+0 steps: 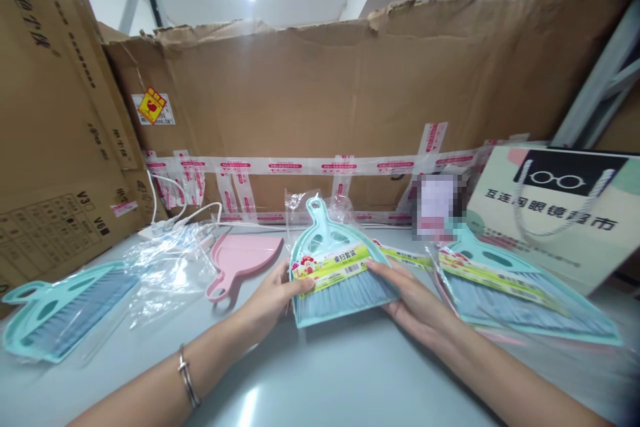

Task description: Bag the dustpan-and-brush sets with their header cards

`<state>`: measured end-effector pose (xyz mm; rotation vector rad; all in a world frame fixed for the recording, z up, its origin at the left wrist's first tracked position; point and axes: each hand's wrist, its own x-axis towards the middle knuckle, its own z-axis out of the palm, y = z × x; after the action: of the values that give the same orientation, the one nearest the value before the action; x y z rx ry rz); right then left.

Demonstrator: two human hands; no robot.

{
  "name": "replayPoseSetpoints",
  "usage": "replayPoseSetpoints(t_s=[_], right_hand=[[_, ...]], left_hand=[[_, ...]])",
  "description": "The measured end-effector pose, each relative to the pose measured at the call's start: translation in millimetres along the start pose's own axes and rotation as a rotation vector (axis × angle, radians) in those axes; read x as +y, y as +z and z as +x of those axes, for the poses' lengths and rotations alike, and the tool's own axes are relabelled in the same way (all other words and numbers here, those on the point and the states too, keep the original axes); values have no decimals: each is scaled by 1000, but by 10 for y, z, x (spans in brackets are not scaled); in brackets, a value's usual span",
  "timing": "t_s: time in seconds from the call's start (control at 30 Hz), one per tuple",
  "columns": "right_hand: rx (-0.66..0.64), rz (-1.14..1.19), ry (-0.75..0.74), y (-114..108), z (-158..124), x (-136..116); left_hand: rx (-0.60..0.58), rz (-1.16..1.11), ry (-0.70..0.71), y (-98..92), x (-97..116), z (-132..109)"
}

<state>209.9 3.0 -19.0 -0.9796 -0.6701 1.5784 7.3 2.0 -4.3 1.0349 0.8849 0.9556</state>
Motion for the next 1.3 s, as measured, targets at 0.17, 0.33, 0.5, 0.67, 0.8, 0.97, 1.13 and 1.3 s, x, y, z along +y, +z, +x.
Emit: replayPoseSetpoints(t_s=[0.17,0.33,0.5,0.67,0.8,0.97,1.13,1.3], right_hand=[[15,-25,43,31,-19,57],[47,36,33,27,-30,89],[95,61,8,56,-44,88],[182,75,-20,54,-21,84],[199,60,-21,32,6,120],[134,-21,-27,62,-48,122],[139,-53,-12,95,-86,44],[35,26,21,38,-13,51]], left_hand=[[21,76,25,-25,42,-13],[142,89,64,-104,75,51],[268,178,122,-130,101,67],[271,446,214,-142,127,67],[238,404,124,-85,138,31],[225,406,135,-11,49,0],[123,243,51,-108,-21,57],[118,111,-67,-85,-68,45]])
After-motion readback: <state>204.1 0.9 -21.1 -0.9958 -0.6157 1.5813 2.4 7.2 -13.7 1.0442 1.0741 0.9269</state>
